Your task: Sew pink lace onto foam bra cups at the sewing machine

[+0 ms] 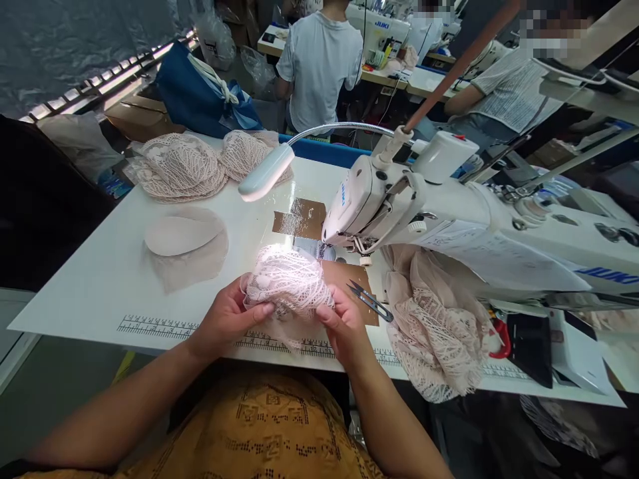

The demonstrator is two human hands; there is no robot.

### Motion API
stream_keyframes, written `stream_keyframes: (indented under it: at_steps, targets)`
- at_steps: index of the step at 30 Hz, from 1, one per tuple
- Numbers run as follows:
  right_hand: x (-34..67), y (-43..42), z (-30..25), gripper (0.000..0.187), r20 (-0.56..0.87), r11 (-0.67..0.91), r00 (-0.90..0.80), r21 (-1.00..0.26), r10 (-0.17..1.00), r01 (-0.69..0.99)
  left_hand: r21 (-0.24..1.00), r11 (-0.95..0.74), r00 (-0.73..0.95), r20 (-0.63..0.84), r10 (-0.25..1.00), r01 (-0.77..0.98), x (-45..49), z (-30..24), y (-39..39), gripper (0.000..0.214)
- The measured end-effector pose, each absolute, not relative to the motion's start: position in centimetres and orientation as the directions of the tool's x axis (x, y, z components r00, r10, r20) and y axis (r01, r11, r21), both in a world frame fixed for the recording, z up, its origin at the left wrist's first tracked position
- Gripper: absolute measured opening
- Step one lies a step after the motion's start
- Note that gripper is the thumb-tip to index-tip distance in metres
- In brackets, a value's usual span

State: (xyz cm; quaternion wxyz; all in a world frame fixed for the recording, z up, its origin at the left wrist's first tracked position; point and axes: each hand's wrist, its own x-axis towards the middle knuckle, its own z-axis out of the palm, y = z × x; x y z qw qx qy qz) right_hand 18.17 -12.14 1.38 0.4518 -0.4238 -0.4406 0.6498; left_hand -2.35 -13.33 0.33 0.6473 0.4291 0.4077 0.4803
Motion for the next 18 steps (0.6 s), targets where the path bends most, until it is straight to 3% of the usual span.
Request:
stream_keyframes:
  at_steps: [3, 8, 10, 14, 18]
  targets:
    - [17.6, -11.9, 1.4, 0.05, -0.208, -0.265, -0.203, -0.909, 0.957, -0.321, 0.943, 0.193, 0.266, -0.12, 0.956, -0.271, -2.5, 0.4, -13.3, 0.035]
    - [17.0, -11.8, 1.2, 0.032, -0.201, -0.216, -0.079, -0.907, 0.976, -0.363, 0.876, 0.316, 0.337, -0.192, 0.922, -0.364, -2.5, 0.7, -13.2, 0.028]
    - [17.1, -11.9, 1.0, 0.029, -0.194, -0.172, 0.013, -0.896, 0.981, -0.409, 0.815, 0.399, 0.323, -0.276, 0.905, -0.42, -2.7, 0.8, -13.1, 0.012]
    - [17.4, -12.3, 0.8, 0.021, -0.135, -0.108, 0.038, -0.906, 0.99, -0.41, 0.647, 0.516, 0.376, -0.356, 0.855, -0.561, -3.0, 0.9, -13.5, 0.009]
    - [17.2, -12.6, 0.9, 0.012, -0.069, -0.094, -0.098, -0.954, 0.993, -0.283, 0.592, 0.569, 0.538, -0.253, 0.804, -0.571, -1.6, 1.2, -14.5, 0.042]
